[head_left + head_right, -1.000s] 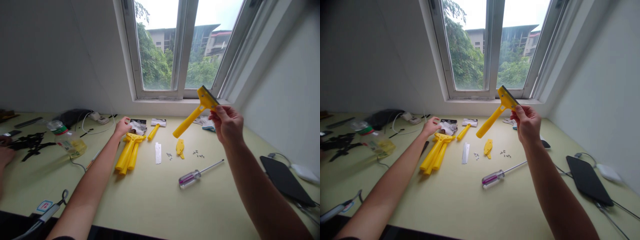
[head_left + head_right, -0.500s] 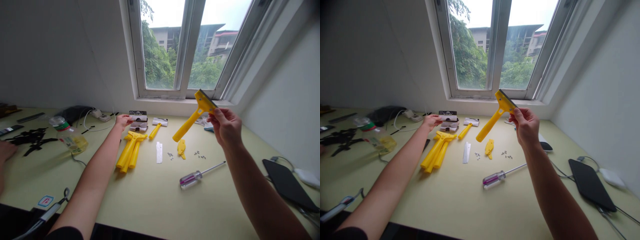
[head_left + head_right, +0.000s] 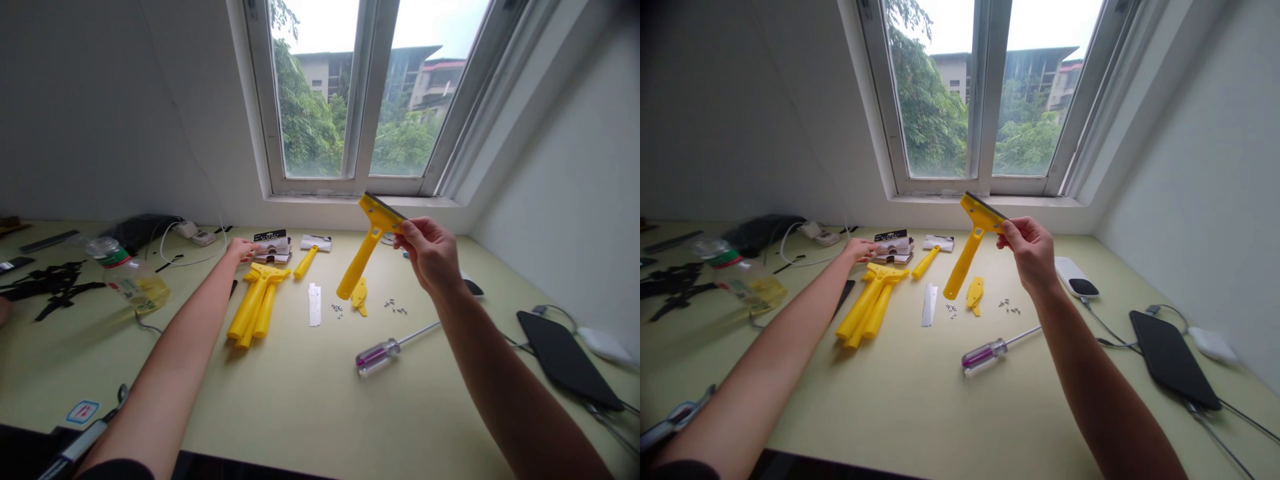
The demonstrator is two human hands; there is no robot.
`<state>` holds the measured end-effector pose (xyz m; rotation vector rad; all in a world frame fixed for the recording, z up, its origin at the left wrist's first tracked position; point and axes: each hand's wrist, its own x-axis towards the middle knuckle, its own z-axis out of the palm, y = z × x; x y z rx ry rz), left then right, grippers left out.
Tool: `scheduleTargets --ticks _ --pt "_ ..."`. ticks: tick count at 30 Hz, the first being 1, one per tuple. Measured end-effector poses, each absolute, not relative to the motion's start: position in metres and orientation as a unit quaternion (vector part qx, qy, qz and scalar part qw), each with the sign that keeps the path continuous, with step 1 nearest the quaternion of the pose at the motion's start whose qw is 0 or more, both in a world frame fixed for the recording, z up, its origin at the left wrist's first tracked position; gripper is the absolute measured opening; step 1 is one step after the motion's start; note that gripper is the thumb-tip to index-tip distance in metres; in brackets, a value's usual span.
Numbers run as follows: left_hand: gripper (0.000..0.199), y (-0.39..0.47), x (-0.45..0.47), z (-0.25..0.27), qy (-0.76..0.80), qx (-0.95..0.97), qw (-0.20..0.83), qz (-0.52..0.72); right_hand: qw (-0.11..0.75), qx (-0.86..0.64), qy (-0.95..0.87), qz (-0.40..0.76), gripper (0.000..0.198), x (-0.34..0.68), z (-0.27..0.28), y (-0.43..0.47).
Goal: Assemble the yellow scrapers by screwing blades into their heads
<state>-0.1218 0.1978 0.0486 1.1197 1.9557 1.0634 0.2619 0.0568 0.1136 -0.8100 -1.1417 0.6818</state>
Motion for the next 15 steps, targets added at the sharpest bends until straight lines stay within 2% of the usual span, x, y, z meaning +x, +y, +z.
scheduleTargets --ticks 4,6,7,9,11,13,15 --pt "0.024 0.180 -0.104 0.074 0.710 0.449 0.220 0.495 0.681 -0.364 -0.543 0.331 0.022 0.253 0.111 0.052" --pt "0.026 0.157 -0.076 0.083 0.666 0.485 0.213 0.526 0.659 -0.359 -0.560 0.351 0.021 0.243 0.108 0.050" --pt "0.026 0.141 -0.058 0.085 0.623 0.522 0.244 0.529 0.647 -0.358 -0.568 0.360 0.020 0.236 0.106 0.048" --pt "0.037 0.104 -0.020 0.084 0.410 0.636 0.467 0.459 0.625 -0.361 -0.584 0.372 0.021 0.224 0.102 0.044" --pt "0.047 0.067 0.014 0.079 0.244 0.637 0.640 0.353 0.601 -0.377 -0.599 0.370 0.023 0.216 0.097 0.038" --pt "0.046 0.040 0.032 0.073 0.167 0.582 0.729 0.318 0.570 -0.408 -0.624 0.345 0.027 0.217 0.093 0.031" --pt "0.036 0.027 0.035 0.066 0.152 0.533 0.762 0.335 0.520 -0.460 -0.663 0.282 0.030 0.228 0.086 0.021"
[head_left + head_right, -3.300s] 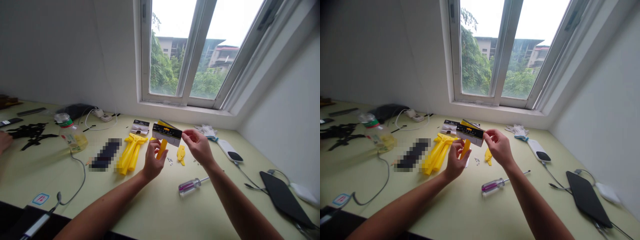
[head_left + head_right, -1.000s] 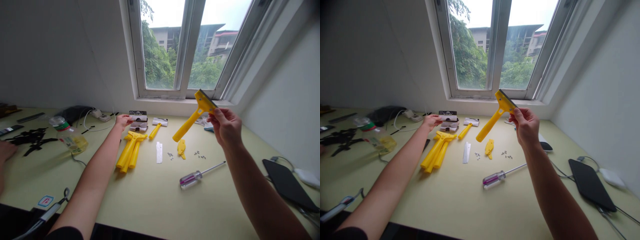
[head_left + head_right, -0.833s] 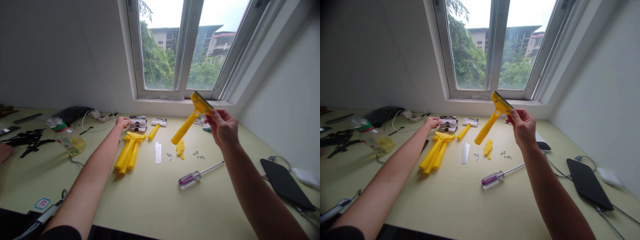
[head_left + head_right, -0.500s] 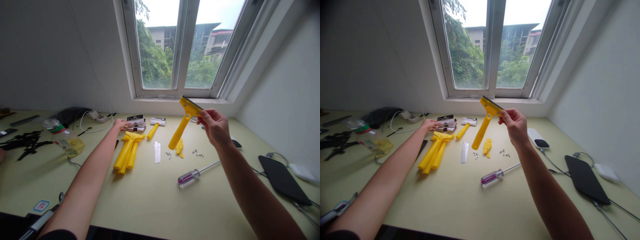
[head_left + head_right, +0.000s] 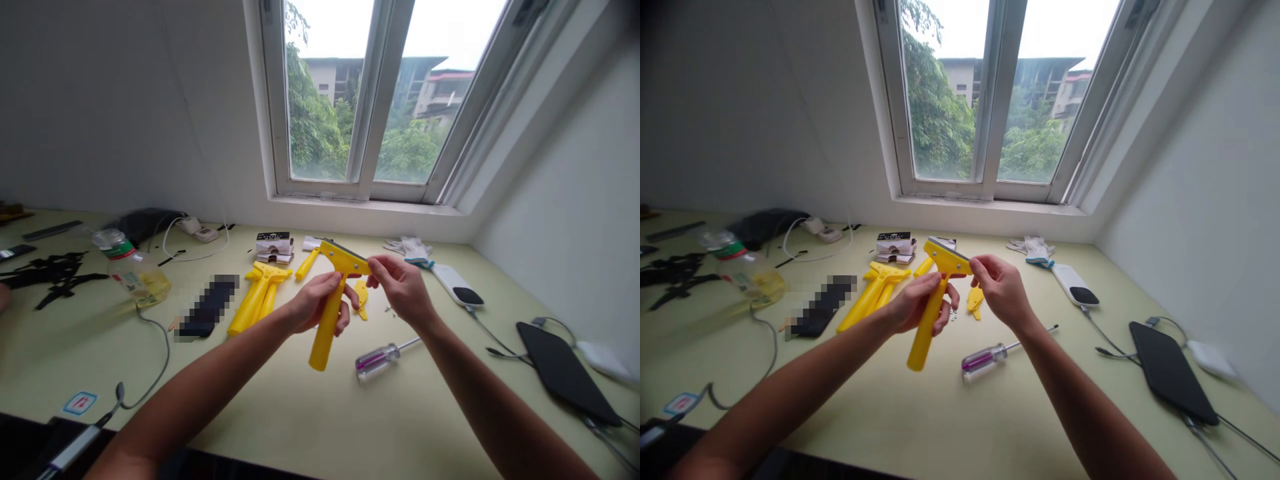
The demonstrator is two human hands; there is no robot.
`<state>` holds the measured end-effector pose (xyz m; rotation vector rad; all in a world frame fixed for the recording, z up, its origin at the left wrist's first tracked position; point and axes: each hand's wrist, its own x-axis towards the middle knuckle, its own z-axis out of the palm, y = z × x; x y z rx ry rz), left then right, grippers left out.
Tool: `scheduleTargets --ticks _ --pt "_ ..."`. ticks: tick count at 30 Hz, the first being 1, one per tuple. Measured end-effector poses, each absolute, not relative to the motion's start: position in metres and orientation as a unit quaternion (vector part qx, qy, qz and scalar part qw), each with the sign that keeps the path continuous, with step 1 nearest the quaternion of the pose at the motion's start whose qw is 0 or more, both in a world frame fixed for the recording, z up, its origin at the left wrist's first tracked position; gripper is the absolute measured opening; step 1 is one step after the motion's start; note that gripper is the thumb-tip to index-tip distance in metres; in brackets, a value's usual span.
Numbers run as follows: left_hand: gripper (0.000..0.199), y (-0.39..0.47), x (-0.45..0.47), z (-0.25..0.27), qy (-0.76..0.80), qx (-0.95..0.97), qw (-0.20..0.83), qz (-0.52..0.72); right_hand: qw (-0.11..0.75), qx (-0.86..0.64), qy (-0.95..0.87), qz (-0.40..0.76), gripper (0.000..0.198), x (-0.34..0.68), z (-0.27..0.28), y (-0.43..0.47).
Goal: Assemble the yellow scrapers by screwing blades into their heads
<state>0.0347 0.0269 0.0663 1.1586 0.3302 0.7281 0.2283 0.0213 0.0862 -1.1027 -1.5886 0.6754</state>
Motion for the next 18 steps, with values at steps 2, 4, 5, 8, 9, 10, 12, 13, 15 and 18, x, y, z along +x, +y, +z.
scheduleTargets --ticks 2,4,5,8,9,10,12,13,15,18 --pt "0.027 0.026 0.027 0.061 0.157 0.498 0.776 0.353 0.433 -0.509 -0.717 0.198 0.032 0.246 0.076 0.008" --pt "0.023 0.029 0.016 0.056 0.167 0.475 0.791 0.348 0.304 -0.511 -0.790 0.147 0.039 0.261 0.062 -0.009" --pt "0.022 0.030 0.012 0.053 0.169 0.467 0.798 0.341 0.233 -0.488 -0.829 0.146 0.042 0.267 0.054 -0.018" --pt "0.022 0.030 0.006 0.044 0.167 0.455 0.807 0.338 0.094 -0.432 -0.883 0.156 0.040 0.269 0.031 -0.039" --pt "0.022 0.029 0.005 0.041 0.164 0.454 0.806 0.342 0.072 -0.428 -0.888 0.154 0.034 0.267 0.027 -0.043" --pt "0.022 0.028 0.006 0.038 0.161 0.454 0.806 0.343 0.057 -0.428 -0.890 0.148 0.029 0.264 0.024 -0.045" --pt "0.023 0.026 0.006 0.034 0.160 0.459 0.806 0.337 0.037 -0.429 -0.892 0.140 0.026 0.261 0.028 -0.047" --pt "0.023 0.025 0.005 0.033 0.160 0.466 0.805 0.331 0.029 -0.429 -0.891 0.144 0.027 0.262 0.034 -0.048" --pt "0.026 0.023 0.003 0.035 0.165 0.497 0.789 0.321 0.029 -0.429 -0.887 0.170 0.028 0.268 0.056 -0.049" --pt "0.030 0.017 -0.001 0.042 0.216 0.638 0.680 0.291 0.111 -0.440 -0.871 0.191 0.032 0.280 0.102 -0.053"
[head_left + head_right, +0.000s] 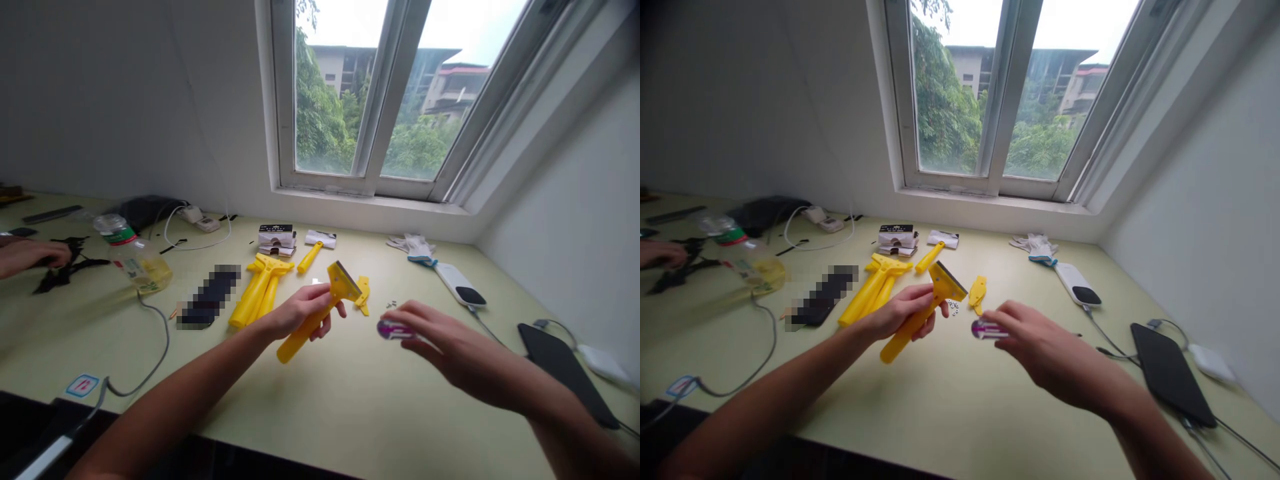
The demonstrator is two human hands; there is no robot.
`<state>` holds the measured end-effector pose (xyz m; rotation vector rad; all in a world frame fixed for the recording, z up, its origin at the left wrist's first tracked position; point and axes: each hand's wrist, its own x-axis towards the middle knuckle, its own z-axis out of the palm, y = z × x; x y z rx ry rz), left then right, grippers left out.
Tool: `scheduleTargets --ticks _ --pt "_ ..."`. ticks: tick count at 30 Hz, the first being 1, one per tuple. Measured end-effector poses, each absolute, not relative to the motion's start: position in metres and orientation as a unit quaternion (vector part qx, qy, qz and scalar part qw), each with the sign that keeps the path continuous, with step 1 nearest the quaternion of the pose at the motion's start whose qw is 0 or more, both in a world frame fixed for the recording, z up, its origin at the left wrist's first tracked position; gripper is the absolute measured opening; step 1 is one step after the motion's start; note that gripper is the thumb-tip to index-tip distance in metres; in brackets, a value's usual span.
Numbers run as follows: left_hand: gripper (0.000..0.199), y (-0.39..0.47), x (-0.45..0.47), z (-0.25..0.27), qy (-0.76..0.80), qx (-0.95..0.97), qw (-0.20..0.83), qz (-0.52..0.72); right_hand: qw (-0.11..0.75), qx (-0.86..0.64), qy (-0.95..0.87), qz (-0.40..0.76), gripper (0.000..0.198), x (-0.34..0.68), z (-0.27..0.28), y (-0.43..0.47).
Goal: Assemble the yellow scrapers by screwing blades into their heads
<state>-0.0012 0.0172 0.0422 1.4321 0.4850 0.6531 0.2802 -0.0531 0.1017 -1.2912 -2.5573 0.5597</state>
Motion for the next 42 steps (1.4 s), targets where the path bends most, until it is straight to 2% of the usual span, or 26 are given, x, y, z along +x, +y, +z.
scheduleTargets --ticks 3,5,7,8,12,17,24,42 --pt "0.030 0.007 -0.004 0.046 0.268 0.828 0.424 0.251 0.351 -0.412 -0.823 0.174 0.036 0.283 0.145 -0.055" --pt "0.035 0.000 -0.003 0.042 0.266 0.904 0.263 0.205 0.535 -0.319 -0.740 0.253 0.028 0.275 0.164 -0.052" --pt "0.035 -0.006 -0.002 0.034 0.256 0.942 0.162 0.146 0.651 -0.217 -0.649 0.327 0.032 0.261 0.173 -0.045" --pt "0.034 -0.008 -0.001 0.029 0.252 0.951 0.128 0.121 0.678 -0.194 -0.611 0.360 0.038 0.252 0.173 -0.041" --pt "0.028 -0.011 0.002 0.017 0.241 0.966 0.045 0.078 0.676 -0.182 -0.526 0.483 0.046 0.223 0.152 -0.021" --pt "0.025 -0.011 0.004 0.018 0.246 0.967 0.014 0.062 0.641 -0.173 -0.472 0.580 0.047 0.203 0.111 0.007" --pt "0.024 -0.014 0.003 0.020 0.247 0.967 0.013 0.056 0.635 -0.198 -0.442 0.602 0.049 0.194 0.089 0.022" --pt "0.026 -0.016 0.004 0.017 0.256 0.964 0.024 0.061 0.639 -0.197 -0.430 0.607 0.048 0.194 0.086 0.028"
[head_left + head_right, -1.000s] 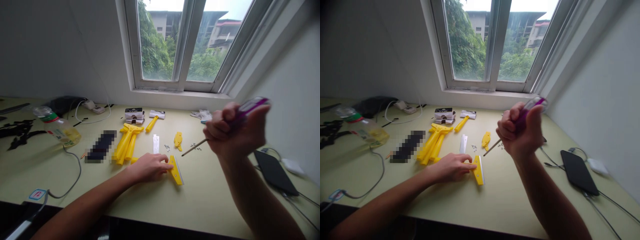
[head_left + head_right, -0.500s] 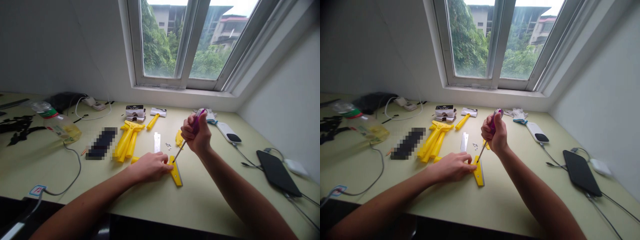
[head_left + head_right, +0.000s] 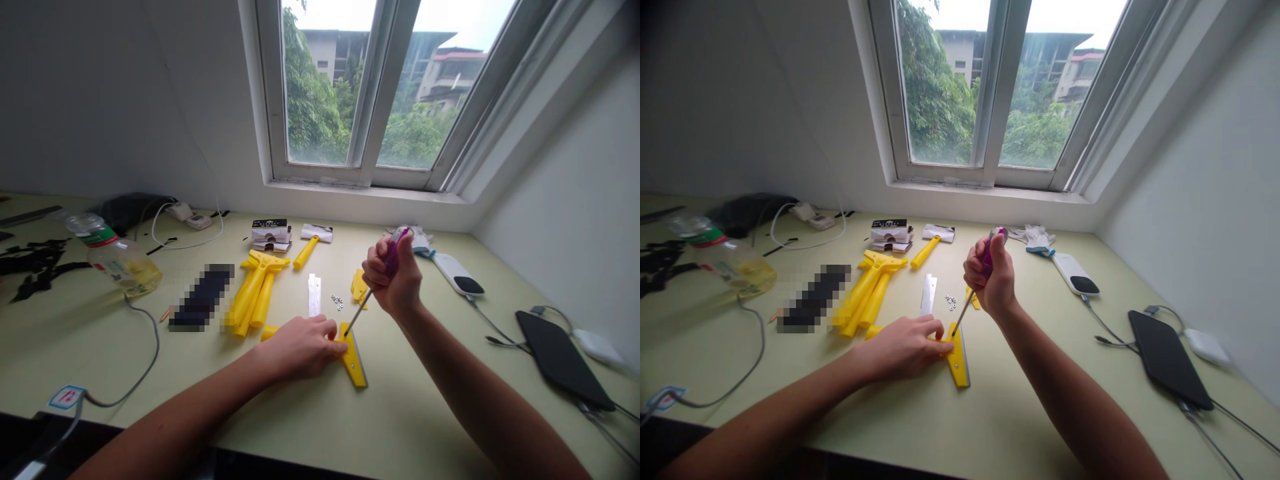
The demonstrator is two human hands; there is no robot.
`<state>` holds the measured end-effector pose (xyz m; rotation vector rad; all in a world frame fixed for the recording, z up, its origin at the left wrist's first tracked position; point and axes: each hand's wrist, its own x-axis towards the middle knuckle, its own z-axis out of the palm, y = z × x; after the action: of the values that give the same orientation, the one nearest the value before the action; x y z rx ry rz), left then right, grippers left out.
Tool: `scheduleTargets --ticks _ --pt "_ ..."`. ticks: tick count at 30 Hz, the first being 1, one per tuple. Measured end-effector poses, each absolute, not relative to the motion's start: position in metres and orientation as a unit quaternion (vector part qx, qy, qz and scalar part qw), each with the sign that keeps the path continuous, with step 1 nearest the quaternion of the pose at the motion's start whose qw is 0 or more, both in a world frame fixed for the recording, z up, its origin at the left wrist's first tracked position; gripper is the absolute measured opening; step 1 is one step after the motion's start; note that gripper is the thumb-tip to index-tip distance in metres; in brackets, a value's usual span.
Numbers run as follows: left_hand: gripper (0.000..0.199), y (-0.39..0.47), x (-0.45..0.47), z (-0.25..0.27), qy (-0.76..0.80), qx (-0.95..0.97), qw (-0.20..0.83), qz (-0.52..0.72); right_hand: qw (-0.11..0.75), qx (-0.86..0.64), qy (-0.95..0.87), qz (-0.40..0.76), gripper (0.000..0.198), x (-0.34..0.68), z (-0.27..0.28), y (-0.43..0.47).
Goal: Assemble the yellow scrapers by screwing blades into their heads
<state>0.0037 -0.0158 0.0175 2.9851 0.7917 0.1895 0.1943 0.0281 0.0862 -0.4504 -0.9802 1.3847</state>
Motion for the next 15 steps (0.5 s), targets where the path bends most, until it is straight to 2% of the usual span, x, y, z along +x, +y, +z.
scheduleTargets --ticks 15 --pt "0.026 -0.0153 0.0039 0.0169 0.254 0.965 0.023 0.059 0.639 -0.214 -0.433 0.599 0.052 0.1933 0.0866 0.0273"
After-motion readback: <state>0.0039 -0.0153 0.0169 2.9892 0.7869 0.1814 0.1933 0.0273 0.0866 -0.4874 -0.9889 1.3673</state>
